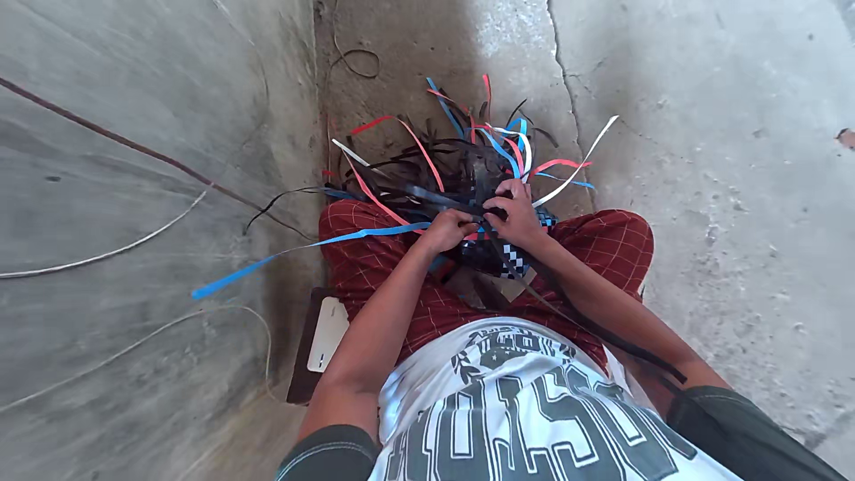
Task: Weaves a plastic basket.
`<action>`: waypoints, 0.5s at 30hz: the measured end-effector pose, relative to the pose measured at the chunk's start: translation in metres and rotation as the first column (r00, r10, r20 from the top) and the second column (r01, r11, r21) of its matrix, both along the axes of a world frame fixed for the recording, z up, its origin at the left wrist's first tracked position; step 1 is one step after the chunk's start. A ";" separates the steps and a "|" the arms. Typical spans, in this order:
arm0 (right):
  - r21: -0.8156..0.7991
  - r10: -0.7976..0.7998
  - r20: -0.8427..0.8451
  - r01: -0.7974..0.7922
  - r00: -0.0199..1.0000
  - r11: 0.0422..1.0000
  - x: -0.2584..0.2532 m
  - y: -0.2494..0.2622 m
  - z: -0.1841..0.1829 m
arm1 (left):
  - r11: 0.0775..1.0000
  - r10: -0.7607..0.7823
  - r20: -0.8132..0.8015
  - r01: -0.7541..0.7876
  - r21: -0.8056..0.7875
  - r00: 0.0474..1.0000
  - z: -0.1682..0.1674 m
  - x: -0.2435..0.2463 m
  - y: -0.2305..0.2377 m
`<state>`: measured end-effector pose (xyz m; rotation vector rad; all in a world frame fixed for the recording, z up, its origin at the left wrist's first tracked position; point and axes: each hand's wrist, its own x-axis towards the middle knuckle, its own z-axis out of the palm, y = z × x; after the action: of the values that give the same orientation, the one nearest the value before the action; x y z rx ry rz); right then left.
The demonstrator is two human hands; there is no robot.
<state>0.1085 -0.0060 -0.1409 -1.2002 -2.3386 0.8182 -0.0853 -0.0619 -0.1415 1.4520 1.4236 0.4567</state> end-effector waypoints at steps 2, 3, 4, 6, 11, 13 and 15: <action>-0.092 0.034 -0.036 -0.037 0.999 0.995 0.001 0.003 0.001 | 0.998 -0.004 0.000 0.004 0.055 1.000 0.001 0.002 -0.005; -0.162 0.040 -0.067 -0.050 0.997 0.986 0.003 0.002 0.002 | 0.994 0.000 -0.002 0.001 0.105 1.000 0.001 0.003 -0.007; -0.226 0.045 -0.107 -0.069 0.993 0.972 0.004 0.000 0.005 | 0.988 0.003 0.002 -0.004 0.152 1.000 0.001 0.005 -0.009; -0.303 0.070 -0.181 -0.124 0.981 0.945 0.004 0.001 -0.003 | 0.983 0.001 -0.007 0.000 0.182 1.000 0.000 0.008 -0.013; -0.394 0.033 -0.164 -0.096 0.986 0.914 -0.002 -0.006 -0.004 | 0.987 -0.021 -0.087 0.035 0.159 0.996 0.001 0.010 -0.015; -0.366 -0.008 -0.122 -0.037 0.993 0.930 -0.007 -0.005 -0.004 | 0.983 -0.023 -0.280 0.072 0.169 0.960 0.008 0.012 -0.014; -0.328 -0.042 -0.103 0.006 0.994 0.945 -0.010 -0.011 0.003 | 0.990 -0.029 -0.462 0.090 0.110 0.887 0.027 0.015 -0.012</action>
<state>0.0982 -0.0170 -0.1378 -1.2725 -2.1524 1.2692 -0.0701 -0.0737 -0.1147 1.7855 1.7375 0.1677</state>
